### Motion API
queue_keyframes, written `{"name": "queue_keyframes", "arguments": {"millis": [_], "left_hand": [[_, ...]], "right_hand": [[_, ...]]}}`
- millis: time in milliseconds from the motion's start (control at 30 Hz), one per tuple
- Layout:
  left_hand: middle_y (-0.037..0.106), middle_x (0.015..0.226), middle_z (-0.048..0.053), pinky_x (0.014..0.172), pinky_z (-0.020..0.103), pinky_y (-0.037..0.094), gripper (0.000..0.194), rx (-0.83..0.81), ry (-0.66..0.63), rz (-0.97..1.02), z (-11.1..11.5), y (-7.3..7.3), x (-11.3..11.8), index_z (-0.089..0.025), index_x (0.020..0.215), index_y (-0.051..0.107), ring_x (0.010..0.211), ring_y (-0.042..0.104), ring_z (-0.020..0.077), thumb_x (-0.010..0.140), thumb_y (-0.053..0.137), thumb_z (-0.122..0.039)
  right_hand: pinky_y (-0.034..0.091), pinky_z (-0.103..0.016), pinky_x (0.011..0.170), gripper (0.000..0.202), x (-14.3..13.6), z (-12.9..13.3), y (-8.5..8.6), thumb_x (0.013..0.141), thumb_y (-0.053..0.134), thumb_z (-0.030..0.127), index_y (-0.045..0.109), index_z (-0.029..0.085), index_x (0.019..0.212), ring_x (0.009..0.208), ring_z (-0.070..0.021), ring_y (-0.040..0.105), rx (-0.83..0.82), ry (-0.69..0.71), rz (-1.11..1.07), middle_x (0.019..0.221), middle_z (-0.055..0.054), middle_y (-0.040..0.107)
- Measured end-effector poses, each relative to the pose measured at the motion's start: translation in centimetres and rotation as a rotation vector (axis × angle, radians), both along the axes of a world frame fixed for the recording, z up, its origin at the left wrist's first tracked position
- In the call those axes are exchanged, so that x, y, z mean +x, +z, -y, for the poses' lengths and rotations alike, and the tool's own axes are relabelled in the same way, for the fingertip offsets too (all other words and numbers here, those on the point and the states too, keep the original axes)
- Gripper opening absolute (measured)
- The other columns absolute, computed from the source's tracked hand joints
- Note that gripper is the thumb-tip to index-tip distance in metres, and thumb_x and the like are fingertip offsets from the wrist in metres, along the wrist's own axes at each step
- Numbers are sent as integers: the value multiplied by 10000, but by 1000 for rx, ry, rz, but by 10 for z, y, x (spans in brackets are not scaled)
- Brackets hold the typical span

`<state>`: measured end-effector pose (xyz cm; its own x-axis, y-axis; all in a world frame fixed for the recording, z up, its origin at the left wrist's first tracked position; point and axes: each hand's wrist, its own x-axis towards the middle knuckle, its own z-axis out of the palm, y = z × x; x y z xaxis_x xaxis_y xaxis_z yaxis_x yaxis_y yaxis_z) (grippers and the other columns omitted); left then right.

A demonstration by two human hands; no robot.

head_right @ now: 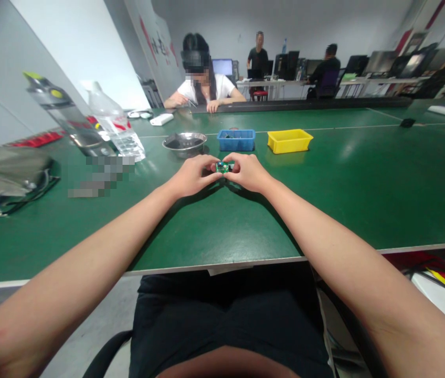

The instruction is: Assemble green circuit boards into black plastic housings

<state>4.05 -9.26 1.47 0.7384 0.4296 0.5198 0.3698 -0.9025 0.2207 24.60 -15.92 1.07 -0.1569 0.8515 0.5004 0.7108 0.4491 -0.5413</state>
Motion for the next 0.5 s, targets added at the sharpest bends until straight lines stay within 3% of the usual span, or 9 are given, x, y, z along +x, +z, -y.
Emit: {"name": "queue_keyframes", "arguments": {"millis": [500], "left_hand": [[687, 880, 53, 779, 333, 464, 233, -8, 0, 0, 2, 2, 1, -158, 1003, 686, 798, 609, 198, 941, 637, -377]], "right_hand": [[393, -263, 653, 291, 0, 0, 1, 775, 751, 241, 752, 145, 1049, 579, -134, 546, 0, -5, 19, 655, 29, 652]]}}
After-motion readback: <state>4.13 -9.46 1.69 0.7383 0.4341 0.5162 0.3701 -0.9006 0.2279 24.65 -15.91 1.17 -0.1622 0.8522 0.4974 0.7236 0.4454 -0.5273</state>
